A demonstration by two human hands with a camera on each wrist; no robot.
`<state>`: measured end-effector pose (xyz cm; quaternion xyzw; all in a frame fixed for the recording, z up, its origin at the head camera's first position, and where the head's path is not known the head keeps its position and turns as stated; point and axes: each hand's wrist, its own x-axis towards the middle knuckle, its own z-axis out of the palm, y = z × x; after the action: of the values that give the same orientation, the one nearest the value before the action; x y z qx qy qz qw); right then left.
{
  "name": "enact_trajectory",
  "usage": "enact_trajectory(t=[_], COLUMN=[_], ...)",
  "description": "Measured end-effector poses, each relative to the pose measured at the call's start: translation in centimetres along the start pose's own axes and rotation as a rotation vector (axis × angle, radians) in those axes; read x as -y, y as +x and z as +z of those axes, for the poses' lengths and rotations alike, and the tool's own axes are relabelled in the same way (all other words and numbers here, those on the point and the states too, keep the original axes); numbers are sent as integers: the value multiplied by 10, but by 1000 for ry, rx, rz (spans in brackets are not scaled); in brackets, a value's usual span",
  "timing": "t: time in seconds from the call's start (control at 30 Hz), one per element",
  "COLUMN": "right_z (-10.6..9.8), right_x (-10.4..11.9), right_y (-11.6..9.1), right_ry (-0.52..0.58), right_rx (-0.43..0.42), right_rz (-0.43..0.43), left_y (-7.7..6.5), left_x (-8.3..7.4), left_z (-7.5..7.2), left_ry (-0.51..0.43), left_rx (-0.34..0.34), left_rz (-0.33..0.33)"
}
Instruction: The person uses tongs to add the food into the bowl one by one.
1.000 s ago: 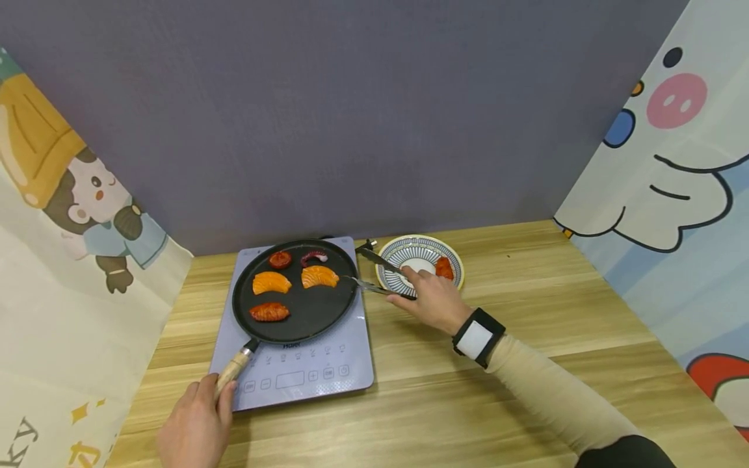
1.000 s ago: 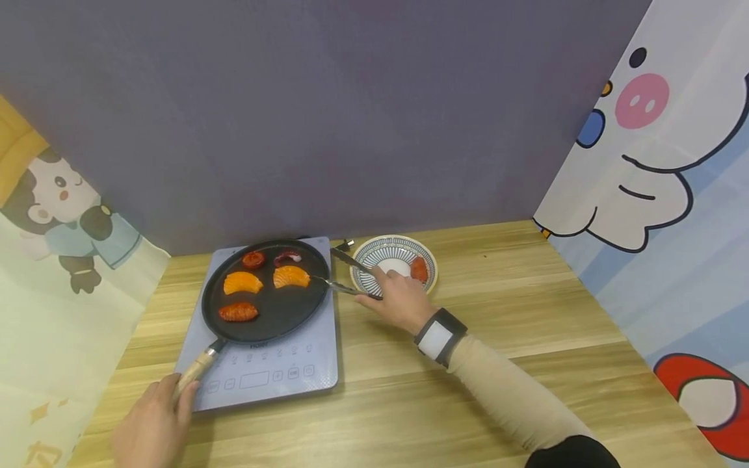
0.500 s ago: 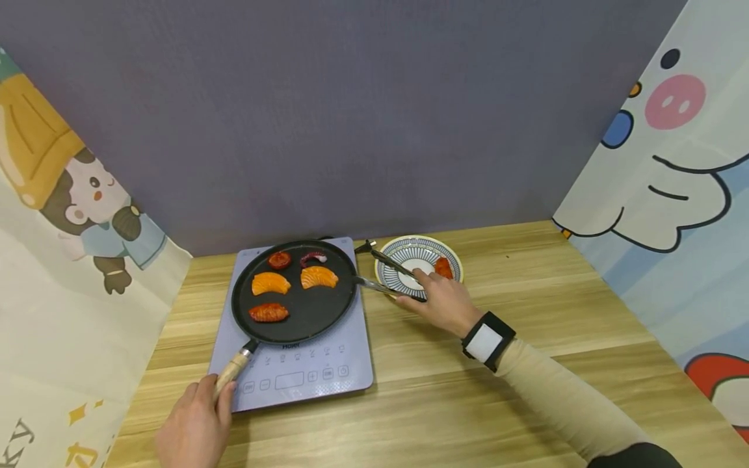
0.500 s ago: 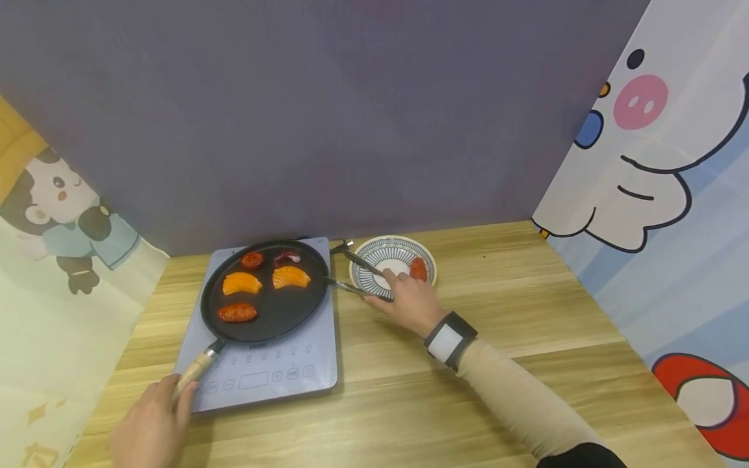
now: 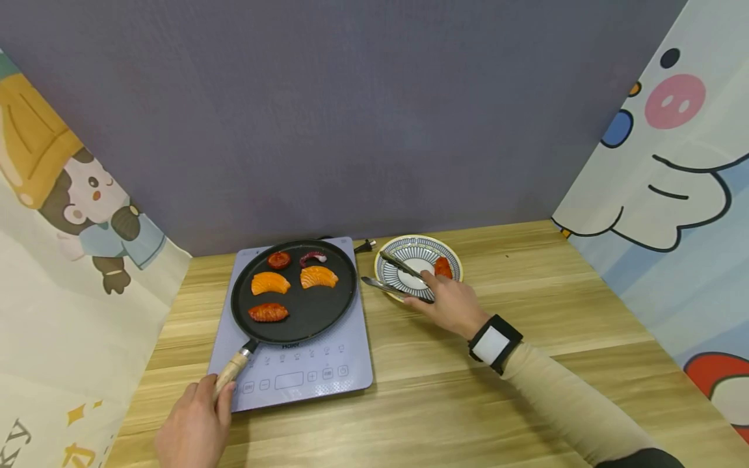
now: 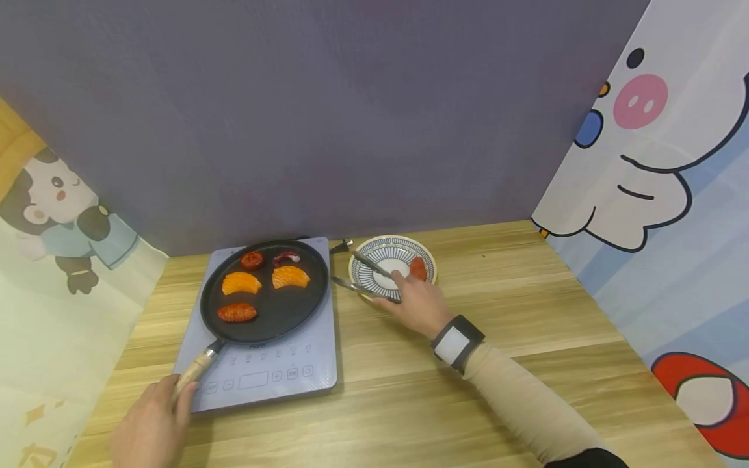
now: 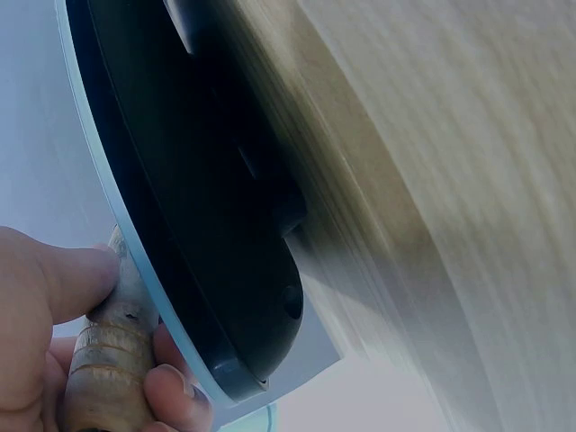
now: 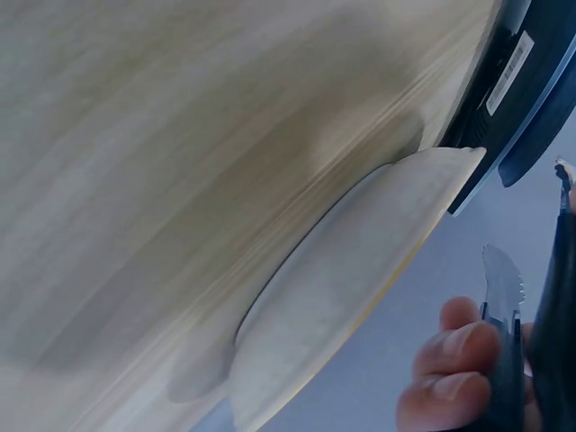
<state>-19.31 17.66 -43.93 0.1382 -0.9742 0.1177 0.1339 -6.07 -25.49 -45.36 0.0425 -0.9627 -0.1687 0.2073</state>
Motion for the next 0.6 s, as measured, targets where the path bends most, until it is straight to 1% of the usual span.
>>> enact_trajectory(t=[0.3,0.47,0.6], right_z=[0,-2,-1], right_x=[-11,-16,-23], right_y=[-5,-10,-13], right_ry=[-6,3,-14], right_rx=[-24,-9,-6], right_rz=[19,38,54], left_y=[0,0,0], left_x=[-1,-2,-2], left_z=[-2,-3,-4], left_ry=[3,6,3], left_rx=[12,18,16], left_rz=[-8,-7,-6])
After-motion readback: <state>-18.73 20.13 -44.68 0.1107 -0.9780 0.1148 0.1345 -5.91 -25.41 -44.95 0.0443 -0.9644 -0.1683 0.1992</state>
